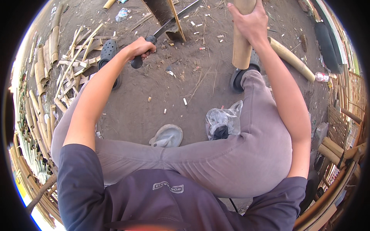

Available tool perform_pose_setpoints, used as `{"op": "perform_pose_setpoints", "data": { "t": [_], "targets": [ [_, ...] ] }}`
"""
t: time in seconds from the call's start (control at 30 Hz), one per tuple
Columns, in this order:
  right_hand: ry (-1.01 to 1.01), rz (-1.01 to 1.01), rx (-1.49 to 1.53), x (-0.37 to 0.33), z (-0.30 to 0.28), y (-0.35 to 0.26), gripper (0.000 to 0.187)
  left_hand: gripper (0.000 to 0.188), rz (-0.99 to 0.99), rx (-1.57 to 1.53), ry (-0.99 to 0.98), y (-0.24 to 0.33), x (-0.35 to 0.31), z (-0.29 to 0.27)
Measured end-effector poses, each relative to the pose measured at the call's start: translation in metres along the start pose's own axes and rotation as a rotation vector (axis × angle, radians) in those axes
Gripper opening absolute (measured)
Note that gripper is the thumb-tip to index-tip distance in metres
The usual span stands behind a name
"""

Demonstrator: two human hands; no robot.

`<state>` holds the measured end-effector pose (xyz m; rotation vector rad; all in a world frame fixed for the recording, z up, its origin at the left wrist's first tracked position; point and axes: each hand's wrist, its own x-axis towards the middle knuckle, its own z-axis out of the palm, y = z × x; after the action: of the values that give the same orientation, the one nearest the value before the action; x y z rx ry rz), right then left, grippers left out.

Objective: The person sits on the ground and uses a machete to split bamboo poles into thin strips. They repeatedly position bamboo sections against a fixed support, strike with the machete, and separate the resulting strips by hand.

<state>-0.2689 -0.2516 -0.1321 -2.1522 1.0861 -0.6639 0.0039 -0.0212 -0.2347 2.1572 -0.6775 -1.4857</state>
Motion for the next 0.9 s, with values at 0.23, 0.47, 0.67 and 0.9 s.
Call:
{"op": "perform_pose_setpoints", "data": {
  "t": [0.23,0.47,0.67,0.9],
  "targets": [
    [-0.644,0.169,-0.487,-0.036,0.052,0.035,0.07,0.03,0.129,0.456,0.194,-0.022,0.015,0.021],
    [-0.331,0.224,-0.156,0.002,-0.008,-0.014,0.059,0.019,0.052,0.133,0.089,-0.011,0.02,0.023],
    [-0.13,0.099,-0.011,0.033,-0.038,-0.058,0.051,0.028,0.046,0.161,0.117,-0.027,0.018,0.022],
    [-0.354,0.428,-0.428,-0.089,0.08,0.032,0.064,0.032,0.06,0.279,0.025,-0.007,0.011,0.016]
  ]
}}
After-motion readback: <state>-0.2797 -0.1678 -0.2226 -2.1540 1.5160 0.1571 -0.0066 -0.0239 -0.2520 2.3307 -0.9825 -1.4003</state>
